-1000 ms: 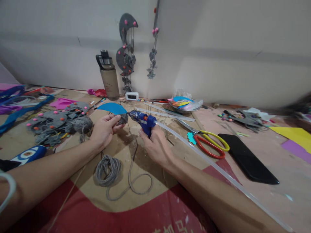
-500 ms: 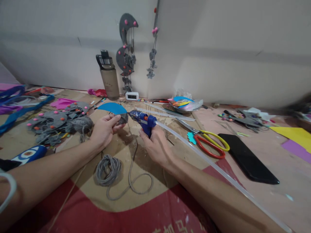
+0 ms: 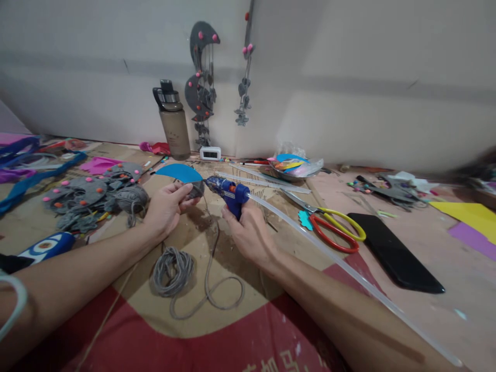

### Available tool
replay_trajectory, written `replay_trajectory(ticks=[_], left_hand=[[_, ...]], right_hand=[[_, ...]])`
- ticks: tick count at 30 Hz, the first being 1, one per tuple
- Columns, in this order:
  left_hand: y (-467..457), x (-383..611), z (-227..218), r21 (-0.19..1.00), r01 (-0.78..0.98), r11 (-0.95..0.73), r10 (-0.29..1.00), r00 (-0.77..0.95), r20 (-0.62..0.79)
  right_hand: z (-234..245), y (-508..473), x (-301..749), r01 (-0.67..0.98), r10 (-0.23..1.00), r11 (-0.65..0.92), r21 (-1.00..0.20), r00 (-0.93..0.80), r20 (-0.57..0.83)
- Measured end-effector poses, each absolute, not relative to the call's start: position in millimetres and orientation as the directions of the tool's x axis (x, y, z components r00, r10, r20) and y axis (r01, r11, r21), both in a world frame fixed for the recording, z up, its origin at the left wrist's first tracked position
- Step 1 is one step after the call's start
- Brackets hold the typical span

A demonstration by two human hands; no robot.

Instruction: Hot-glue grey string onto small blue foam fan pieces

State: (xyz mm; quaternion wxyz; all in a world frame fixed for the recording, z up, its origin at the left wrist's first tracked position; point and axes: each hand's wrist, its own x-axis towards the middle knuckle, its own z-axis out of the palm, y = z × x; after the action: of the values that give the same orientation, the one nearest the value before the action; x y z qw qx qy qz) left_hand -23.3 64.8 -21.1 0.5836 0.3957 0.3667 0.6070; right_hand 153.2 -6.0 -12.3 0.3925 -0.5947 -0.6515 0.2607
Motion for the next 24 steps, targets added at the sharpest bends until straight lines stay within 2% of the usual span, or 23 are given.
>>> replay_trajectory(ticks=[5, 10, 24], left_hand=[[65.8, -23.9, -22.2, 0.91, -0.411, -0.047, 0.999, -0.01, 0.047], [66.9, -24.2, -23.3, 0.913, -0.405, -0.05, 0.999, -0.008, 0.05], [62.2, -23.0, -17.4, 0.906, -0.421, -0.05, 0.998, 0.001, 0.056]], right_hand=[[-13.9, -6.1, 152.7, 0.555, 0.98, 0.146, -0.819, 0.034, 0.198], [-12.8, -8.0, 150.7, 0.55, 0.969, 0.2, -0.811, 0.01, 0.246], [-12.7, -7.0, 152.7, 0.583, 0.967, 0.181, -0.792, 0.041, 0.251]])
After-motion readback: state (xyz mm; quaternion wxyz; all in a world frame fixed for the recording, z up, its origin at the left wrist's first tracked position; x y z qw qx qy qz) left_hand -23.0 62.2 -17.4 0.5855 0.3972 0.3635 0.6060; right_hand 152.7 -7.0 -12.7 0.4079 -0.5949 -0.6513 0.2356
